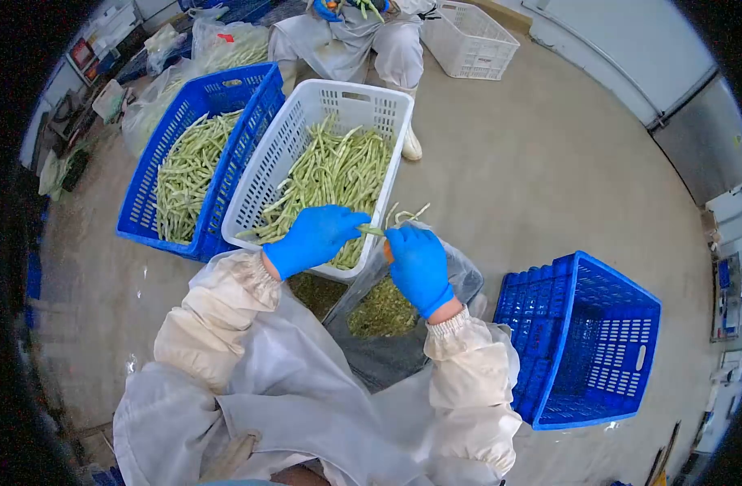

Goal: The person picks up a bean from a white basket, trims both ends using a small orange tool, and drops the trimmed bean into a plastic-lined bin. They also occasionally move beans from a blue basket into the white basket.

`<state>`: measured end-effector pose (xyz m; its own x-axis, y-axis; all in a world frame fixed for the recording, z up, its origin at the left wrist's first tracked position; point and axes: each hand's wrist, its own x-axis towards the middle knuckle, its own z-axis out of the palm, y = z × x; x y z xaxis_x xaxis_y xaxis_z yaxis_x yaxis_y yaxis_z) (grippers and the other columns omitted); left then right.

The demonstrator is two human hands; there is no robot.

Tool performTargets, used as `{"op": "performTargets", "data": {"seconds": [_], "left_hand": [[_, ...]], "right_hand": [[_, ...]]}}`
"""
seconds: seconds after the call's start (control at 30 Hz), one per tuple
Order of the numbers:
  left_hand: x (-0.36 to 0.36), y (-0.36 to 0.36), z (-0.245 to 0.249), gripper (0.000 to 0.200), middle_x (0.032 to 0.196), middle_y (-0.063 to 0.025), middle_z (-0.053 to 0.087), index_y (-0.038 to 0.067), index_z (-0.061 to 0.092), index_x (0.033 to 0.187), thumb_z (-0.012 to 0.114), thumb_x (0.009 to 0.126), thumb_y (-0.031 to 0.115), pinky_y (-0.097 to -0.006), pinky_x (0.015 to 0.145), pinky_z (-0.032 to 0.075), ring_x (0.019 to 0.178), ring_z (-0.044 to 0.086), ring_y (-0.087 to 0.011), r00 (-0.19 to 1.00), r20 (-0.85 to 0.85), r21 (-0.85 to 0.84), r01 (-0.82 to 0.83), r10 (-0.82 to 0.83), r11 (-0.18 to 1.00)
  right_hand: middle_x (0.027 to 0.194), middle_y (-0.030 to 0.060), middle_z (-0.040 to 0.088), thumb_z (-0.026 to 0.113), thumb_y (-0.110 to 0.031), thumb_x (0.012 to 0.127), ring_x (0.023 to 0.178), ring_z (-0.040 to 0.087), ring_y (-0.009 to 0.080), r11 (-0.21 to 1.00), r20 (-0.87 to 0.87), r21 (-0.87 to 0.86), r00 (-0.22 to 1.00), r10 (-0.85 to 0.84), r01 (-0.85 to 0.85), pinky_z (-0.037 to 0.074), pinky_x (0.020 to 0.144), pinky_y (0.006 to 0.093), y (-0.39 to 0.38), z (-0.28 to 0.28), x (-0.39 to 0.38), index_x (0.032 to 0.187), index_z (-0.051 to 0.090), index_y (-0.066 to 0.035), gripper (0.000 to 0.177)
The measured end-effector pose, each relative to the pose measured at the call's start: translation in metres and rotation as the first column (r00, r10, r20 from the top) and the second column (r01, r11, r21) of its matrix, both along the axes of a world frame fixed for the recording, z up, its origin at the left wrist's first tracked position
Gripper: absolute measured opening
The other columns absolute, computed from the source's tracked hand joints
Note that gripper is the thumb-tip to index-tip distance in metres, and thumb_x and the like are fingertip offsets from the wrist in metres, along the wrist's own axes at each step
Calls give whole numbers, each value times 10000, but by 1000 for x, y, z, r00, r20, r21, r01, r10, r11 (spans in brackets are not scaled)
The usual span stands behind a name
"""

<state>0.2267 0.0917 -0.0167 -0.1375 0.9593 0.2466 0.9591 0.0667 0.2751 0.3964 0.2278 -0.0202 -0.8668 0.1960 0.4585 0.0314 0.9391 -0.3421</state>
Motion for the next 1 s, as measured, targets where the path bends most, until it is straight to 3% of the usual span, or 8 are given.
{"op": "performTargets", "data": {"seconds": [0.17, 0.27, 0.33, 0.4, 0.47, 0.6, 0.8, 1.0], "left_hand": [[-1, 15, -21, 208, 804, -71, 574, 95, 592, 1025, 586, 836, 181, -337, 663, 479, 729, 576, -228, 966, 191, 269, 118, -173, 956], [18, 19, -11, 168, 800, -45, 557, 50, 588, 990, 559, 877, 171, -302, 715, 474, 743, 556, -159, 545, 809, 241, 34, -220, 970], [13, 23, -3, 177, 823, -31, 545, 28, 576, 997, 526, 908, 173, -297, 741, 465, 775, 537, -121, -153, 981, 98, -147, -120, 984], [-12, 24, 5, 222, 840, -46, 538, 23, 553, 1041, 521, 914, 203, -301, 721, 447, 759, 521, -145, -150, 963, 189, -210, -223, 959], [-33, 26, 10, 265, 843, -37, 521, 26, 524, 1104, 509, 922, 219, -283, 686, 419, 724, 475, -142, -605, 654, 266, -378, -455, 887], [-40, 33, 7, 301, 813, -35, 497, 10, 497, 1158, 492, 928, 204, -269, 610, 367, 674, 404, -135, -679, 525, 344, -382, -513, 858], [-27, 39, 7, 323, 801, -33, 494, -5, 498, 1152, 498, 923, 223, -267, 595, 359, 671, 399, -134, -635, 602, 319, -364, -484, 875], [-19, 41, 10, 362, 849, -29, 527, 9, 494, 1197, 525, 911, 229, -267, 637, 406, 734, 466, -130, -571, 652, 351, -357, -499, 866]], "right_hand": [[777, 104, 595, 567, -36, 791, 687, 573, 249, 957, -165, -289, 985, -59, 9, 451, 624, 345, -12, 1, 2, 917, 591, -41, 128], [769, 40, 589, 559, -67, 841, 684, 550, 135, 536, -141, -844, 971, -194, -15, 443, 612, 273, -16, 3, 4, 906, 584, -19, 84], [718, -2, 542, 552, -93, 869, 672, 500, 82, 352, -156, -935, 941, -301, -42, 428, 608, 241, -8, -3, 7, 886, 579, 1, 99], [690, 12, 564, 552, -80, 855, 642, 509, 104, 429, -50, -899, 954, -295, 85, 434, 601, 255, 17, -15, 17, 892, 590, -6, 91], [725, 16, 584, 540, -44, 831, 630, 511, 105, 731, 430, -399, 817, -384, 553, 424, 591, 255, 31, -20, 24, 848, 610, -18, 77], [891, 50, 653, 585, -171, 856, 881, 597, 175, 608, -53, -794, 995, -79, 6, 457, 791, 298, 5, -47, 16, 1121, 571, -61, 288], [970, 101, 644, 526, -164, 908, 936, 586, 163, 16, -53, -998, 986, 158, -56, 447, 859, 303, -25, -4, -2, 1161, 526, 21, 314], [836, 77, 631, 528, -162, 900, 790, 593, 146, -24, -43, -999, 998, 55, -41, 462, 759, 275, -30, -8, -9, 998, 591, 23, 220]]}}
